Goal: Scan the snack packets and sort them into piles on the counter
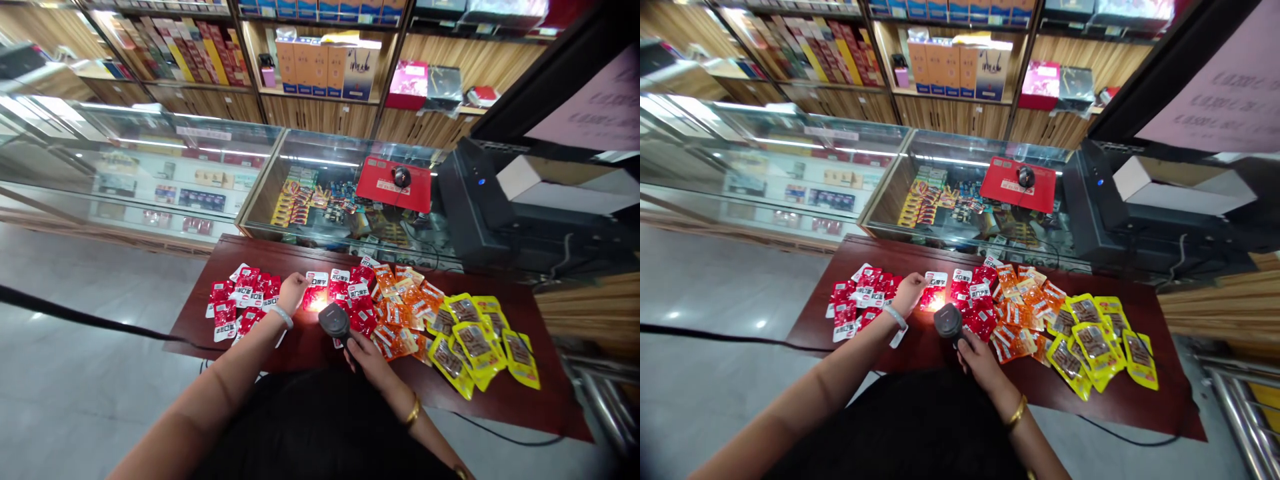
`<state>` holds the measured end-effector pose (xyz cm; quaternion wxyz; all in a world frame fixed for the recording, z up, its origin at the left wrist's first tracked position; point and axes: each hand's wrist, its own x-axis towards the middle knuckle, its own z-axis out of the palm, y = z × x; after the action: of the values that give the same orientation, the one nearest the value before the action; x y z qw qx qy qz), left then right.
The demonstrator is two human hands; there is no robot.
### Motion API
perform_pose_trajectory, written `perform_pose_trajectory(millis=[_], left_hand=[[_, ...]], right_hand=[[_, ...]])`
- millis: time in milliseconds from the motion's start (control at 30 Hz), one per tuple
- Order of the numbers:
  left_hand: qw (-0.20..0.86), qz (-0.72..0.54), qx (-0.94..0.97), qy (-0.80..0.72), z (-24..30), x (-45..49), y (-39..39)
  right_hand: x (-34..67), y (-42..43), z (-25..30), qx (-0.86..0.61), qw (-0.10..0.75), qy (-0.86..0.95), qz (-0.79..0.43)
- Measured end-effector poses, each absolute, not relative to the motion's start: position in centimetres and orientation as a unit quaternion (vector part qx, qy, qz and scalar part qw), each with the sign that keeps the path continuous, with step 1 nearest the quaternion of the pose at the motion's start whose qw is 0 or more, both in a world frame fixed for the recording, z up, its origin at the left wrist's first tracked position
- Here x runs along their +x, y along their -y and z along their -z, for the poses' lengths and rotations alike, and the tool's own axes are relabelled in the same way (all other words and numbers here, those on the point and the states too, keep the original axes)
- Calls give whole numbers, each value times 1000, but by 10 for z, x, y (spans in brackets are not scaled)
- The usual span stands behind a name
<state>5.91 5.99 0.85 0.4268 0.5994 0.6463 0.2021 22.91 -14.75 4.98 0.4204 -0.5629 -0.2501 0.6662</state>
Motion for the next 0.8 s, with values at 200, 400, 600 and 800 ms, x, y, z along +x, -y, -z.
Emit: perform_pose_trajectory(millis=[200,400,600,800], left_hand=[[563,-210,549,-581,-14,83,-56],[553,-199,611,-531,-15,55,-44],[342,-43,738,-580,-17,-25,-15],[146,150,830,-517,-23,-53,5]], right_hand=[[233,151,-44,-560,432,238,-666],[231,148,-42,-557,435,229,-669],[230,148,-45,-563,419,239,-671],[226,151,-46,-574,403,227,-676]])
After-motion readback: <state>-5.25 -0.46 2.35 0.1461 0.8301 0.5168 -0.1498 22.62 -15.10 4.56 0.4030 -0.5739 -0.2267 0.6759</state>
